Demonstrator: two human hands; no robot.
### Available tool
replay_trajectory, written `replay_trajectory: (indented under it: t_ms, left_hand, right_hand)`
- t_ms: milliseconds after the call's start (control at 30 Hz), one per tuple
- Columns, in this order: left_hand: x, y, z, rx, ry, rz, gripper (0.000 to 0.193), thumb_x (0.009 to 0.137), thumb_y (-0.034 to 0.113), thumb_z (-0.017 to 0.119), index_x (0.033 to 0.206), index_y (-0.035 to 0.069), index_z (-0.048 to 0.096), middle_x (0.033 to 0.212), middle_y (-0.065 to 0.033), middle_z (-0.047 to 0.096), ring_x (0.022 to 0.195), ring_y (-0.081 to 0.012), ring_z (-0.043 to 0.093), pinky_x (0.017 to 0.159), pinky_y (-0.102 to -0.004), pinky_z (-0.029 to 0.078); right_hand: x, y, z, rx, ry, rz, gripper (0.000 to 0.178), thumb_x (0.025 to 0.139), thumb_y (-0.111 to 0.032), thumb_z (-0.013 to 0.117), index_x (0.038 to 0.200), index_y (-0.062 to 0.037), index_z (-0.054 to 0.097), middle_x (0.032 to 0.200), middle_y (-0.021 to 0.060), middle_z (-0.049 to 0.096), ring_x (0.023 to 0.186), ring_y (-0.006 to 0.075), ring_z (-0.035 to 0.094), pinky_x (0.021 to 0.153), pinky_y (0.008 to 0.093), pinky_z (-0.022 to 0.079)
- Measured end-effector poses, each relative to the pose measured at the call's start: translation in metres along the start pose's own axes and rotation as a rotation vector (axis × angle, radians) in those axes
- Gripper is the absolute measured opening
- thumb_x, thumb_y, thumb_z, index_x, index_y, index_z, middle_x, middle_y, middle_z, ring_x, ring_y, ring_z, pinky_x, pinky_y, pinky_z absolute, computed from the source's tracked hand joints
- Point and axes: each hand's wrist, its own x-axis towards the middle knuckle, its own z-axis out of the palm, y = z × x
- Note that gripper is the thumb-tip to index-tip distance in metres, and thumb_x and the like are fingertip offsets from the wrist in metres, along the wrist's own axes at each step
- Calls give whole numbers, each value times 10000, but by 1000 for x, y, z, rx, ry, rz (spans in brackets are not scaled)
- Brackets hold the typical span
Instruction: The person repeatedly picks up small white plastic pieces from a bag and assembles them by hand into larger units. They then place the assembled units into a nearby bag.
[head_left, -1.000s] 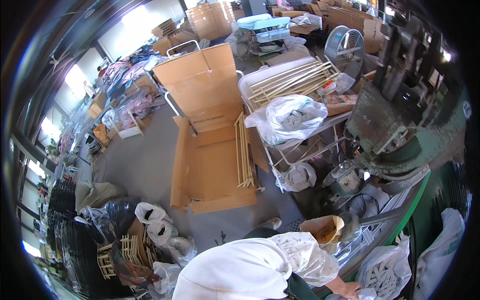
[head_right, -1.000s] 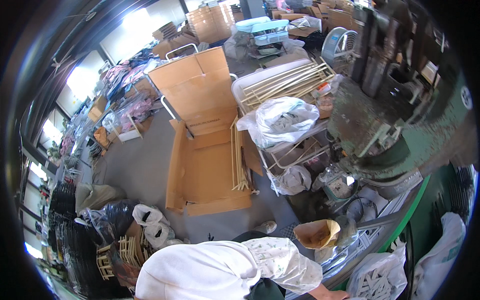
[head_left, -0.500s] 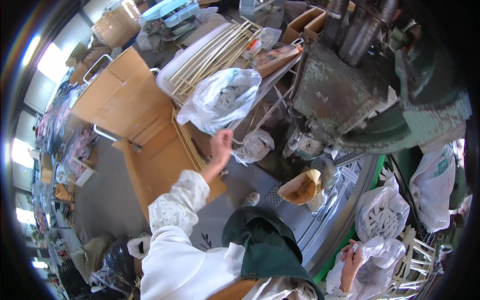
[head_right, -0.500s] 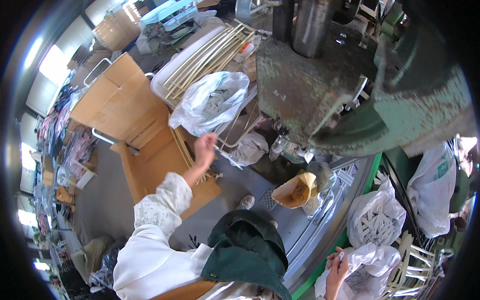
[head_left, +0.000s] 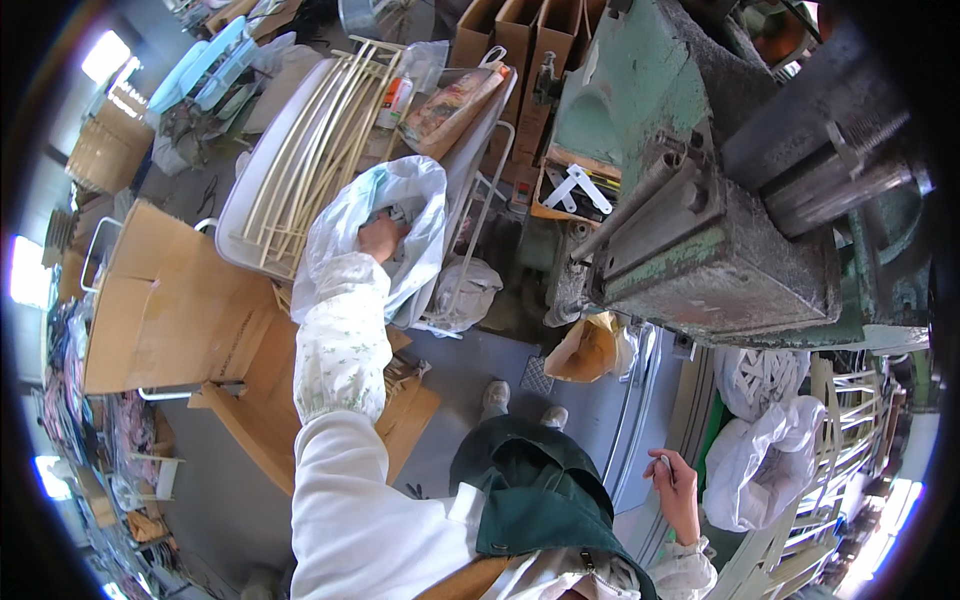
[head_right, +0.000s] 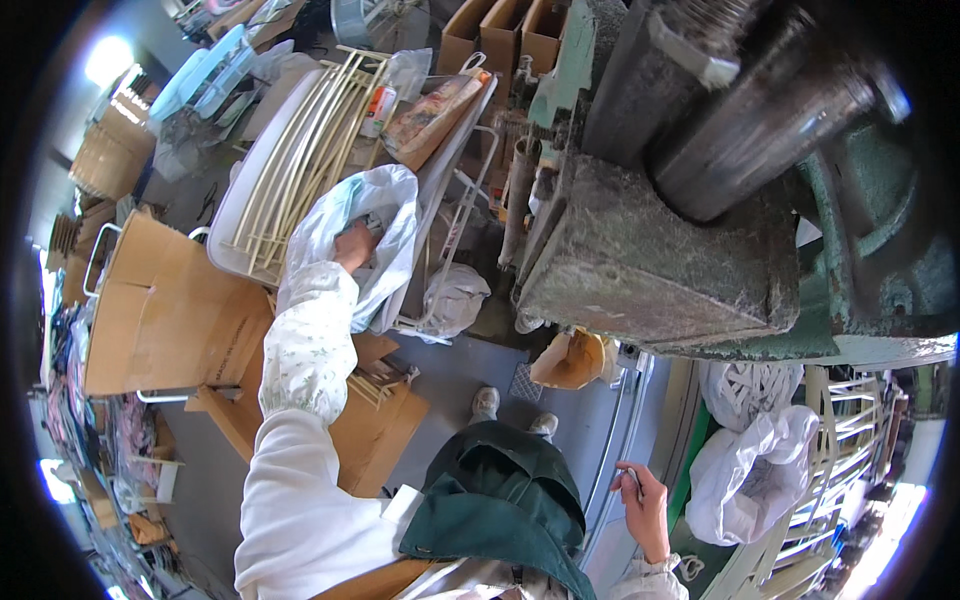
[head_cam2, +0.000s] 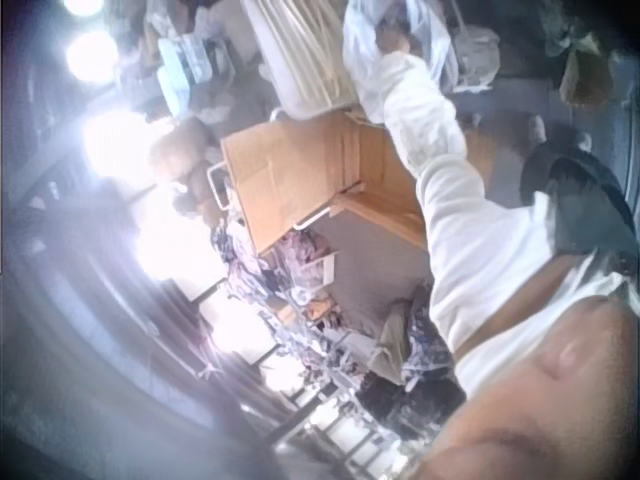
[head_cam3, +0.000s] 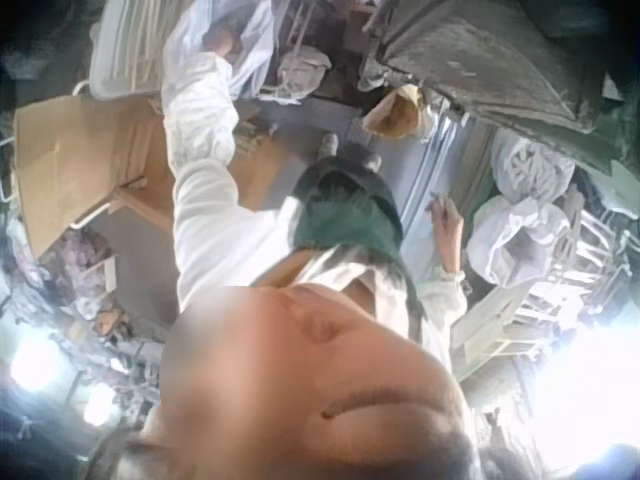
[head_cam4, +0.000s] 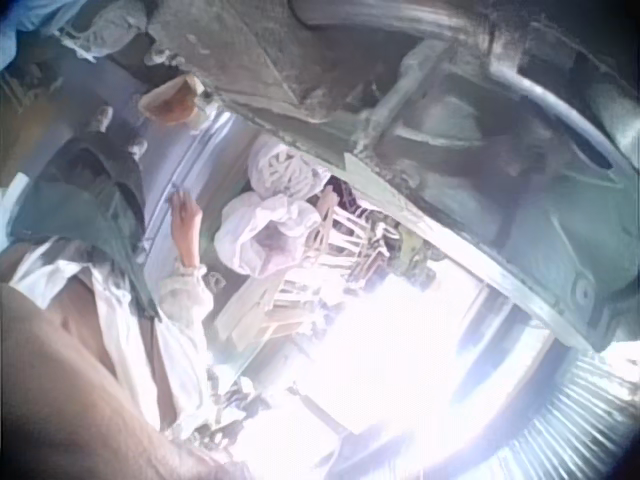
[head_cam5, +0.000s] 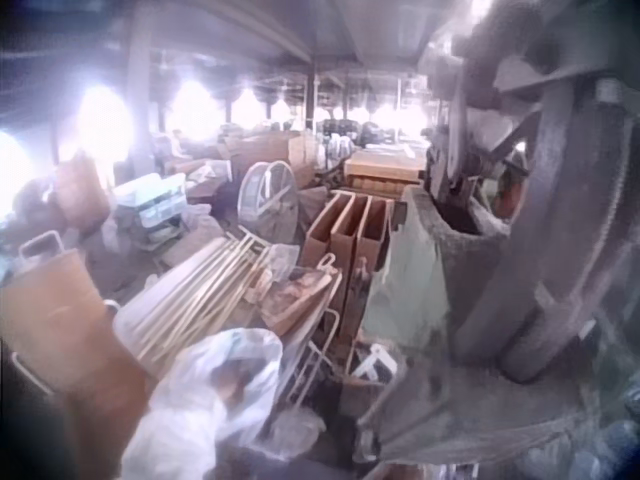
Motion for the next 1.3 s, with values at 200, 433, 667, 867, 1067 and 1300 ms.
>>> replay_trajectory:
  t_ms: [200,433,667,867,1067,1300]
  left_hand:
    - [-10,-48,-10,-109,115,213,398,831,295,647,1030,-32,535,886,-274,637,900,-421,610,766,-485,476]
    - [-69,-61,-24,-470,279,64,234,873,171,606,945,-32,516,732,-207,632,681,-326,639,627,-433,486]
    - [-122,-56,-20,-1687,201,-150,110,939,115,529,984,19,500,796,-70,584,600,-144,534,556,-280,448]
    - [-193,3,-41,-1998,-35,213,238,947,186,536,1131,38,505,901,-39,581,794,-135,514,740,-276,402]
    - [-246,27,-56,-1948,-506,96,251,911,176,583,1107,32,521,869,-53,605,766,-161,578,708,-300,452]
    - [-293,69,-34,-2020,-847,-44,203,878,109,600,1051,38,520,748,-44,533,547,-114,455,519,-252,362]
  right_hand:
    - [4,0,22,0,-13,12,215,945,-112,477,1072,21,588,708,25,592,578,50,417,539,202,352]
    - [55,-27,36,-145,-115,-191,194,907,-29,480,1061,23,587,711,79,603,647,143,566,626,269,448]
    - [147,-125,143,51,-368,-536,192,936,-60,504,1087,26,586,774,70,586,698,106,541,632,258,446]
    - [265,-189,269,280,-48,-667,355,946,-294,543,1084,30,590,830,44,632,742,126,538,694,265,452]
    - [265,-178,264,179,-607,-689,312,934,-277,555,1074,-2,598,836,76,645,798,146,613,703,298,487]
    - [192,-80,196,188,-450,-653,541,919,-30,472,1404,26,238,1068,152,621,874,187,613,751,317,485]
